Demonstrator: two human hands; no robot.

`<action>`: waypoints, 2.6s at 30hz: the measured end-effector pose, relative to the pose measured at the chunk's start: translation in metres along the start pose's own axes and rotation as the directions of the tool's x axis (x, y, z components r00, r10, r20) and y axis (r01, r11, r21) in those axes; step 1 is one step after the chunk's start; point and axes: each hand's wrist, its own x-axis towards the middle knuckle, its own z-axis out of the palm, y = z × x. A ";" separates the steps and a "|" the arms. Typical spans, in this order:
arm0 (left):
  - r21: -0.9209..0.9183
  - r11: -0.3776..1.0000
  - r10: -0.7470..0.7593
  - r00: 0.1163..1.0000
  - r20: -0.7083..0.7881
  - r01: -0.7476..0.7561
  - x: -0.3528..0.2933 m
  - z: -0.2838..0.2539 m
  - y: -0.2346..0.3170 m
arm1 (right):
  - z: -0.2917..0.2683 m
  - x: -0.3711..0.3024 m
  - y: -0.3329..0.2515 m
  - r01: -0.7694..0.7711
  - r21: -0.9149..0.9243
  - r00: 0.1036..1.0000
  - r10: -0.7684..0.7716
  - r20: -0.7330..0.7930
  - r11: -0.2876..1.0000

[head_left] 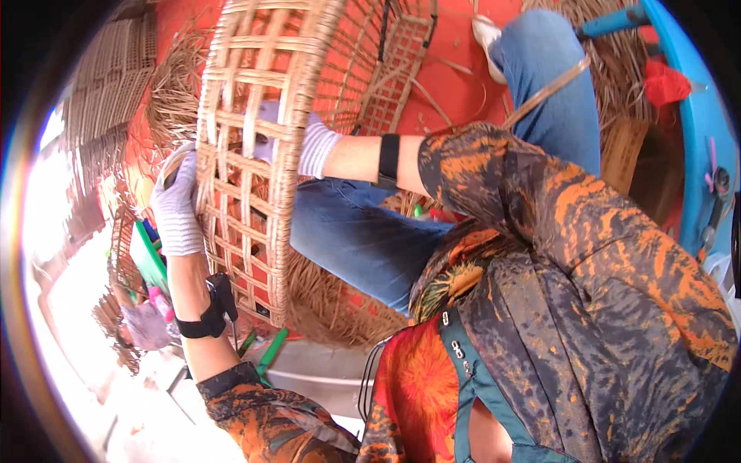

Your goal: Weaving bamboo strips into a furniture frame.

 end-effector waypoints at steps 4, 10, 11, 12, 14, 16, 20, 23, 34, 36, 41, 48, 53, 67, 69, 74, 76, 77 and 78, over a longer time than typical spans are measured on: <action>0.017 1.000 -0.003 0.999 0.048 0.002 -0.001 -0.009 -0.011 | -0.023 0.005 -0.025 -0.190 0.046 0.976 0.184 0.113 0.981; -0.019 1.000 -0.009 0.998 0.066 0.011 0.026 -0.048 -0.033 | -0.035 0.005 -0.025 -0.224 -0.140 0.914 0.258 0.313 0.964; -0.026 1.000 -0.011 0.999 0.035 0.012 0.029 -0.050 -0.036 | -0.035 0.005 -0.025 -0.232 -0.127 0.917 0.260 0.301 0.964; -0.035 0.999 -0.012 1.000 0.002 0.012 0.032 -0.052 -0.038 | -0.034 0.004 -0.026 -0.268 -0.101 0.915 0.286 0.285 0.958; -0.029 0.999 -0.013 0.999 0.034 0.014 0.033 -0.055 -0.040 | -0.029 0.003 -0.027 -0.301 -0.061 0.913 0.306 0.271 0.952; -0.052 0.998 -0.014 0.996 0.088 0.018 0.030 -0.060 -0.038 | -0.022 0.005 -0.031 -0.288 -0.068 0.925 0.296 0.236 0.955; 0.028 0.999 0.024 1.000 -0.001 -0.024 0.026 -0.070 -0.040 | -0.012 0.015 -0.045 -0.199 -0.103 0.922 0.222 0.318 0.975; 0.118 0.989 0.095 0.995 -0.033 -0.091 0.025 -0.044 -0.021 | 0.031 0.021 -0.016 -0.162 0.472 0.986 0.159 0.046 0.866; 0.247 0.925 0.314 0.947 -0.063 -0.290 0.009 -0.023 0.029 | 0.039 0.054 -0.040 -0.009 0.977 0.992 0.124 0.036 -0.211; 0.237 0.923 0.313 0.950 -0.010 -0.302 0.007 -0.017 0.029 | 0.039 0.042 -0.037 -0.062 0.997 0.968 0.242 0.073 -0.051; 0.240 0.904 0.356 0.934 0.039 -0.354 0.007 -0.007 0.034 | 0.010 0.041 -0.042 -0.188 0.812 0.942 0.131 0.308 -0.553; 0.149 0.935 0.316 0.947 0.067 -0.322 0.004 -0.003 0.036 | -0.012 0.036 -0.042 -0.258 0.867 0.945 0.077 0.319 -0.427; 0.207 0.911 0.351 0.934 0.063 -0.356 -0.001 0.003 0.041 | -0.024 0.033 -0.045 -0.272 0.835 0.901 0.177 0.395 -0.479; 0.076 0.952 0.291 0.955 0.063 -0.295 -0.008 0.000 0.029 | -0.034 0.043 -0.034 -0.331 0.929 0.941 0.134 0.312 0.164; 0.088 0.952 0.290 0.955 0.060 -0.294 -0.007 0.000 0.024 | -0.037 0.045 -0.033 -0.311 0.873 0.951 0.116 0.288 0.375; 0.283 0.883 0.380 0.924 0.039 -0.375 -0.004 -0.002 0.025 | -0.033 0.043 -0.023 -0.096 0.445 0.975 -0.006 0.224 0.890; 0.312 0.891 0.349 0.937 -0.003 -0.330 -0.006 -0.006 0.019 | -0.024 0.039 -0.015 0.036 0.337 0.982 -0.095 0.161 0.941; 0.313 0.896 0.340 0.940 -0.023 -0.316 -0.004 -0.009 0.016 | -0.016 0.037 -0.012 0.168 0.305 0.976 -0.202 0.083 0.937; 0.325 0.891 0.351 0.935 -0.051 -0.317 -0.003 -0.011 0.015 | -0.014 0.031 -0.006 0.314 0.291 0.942 -0.334 0.019 0.904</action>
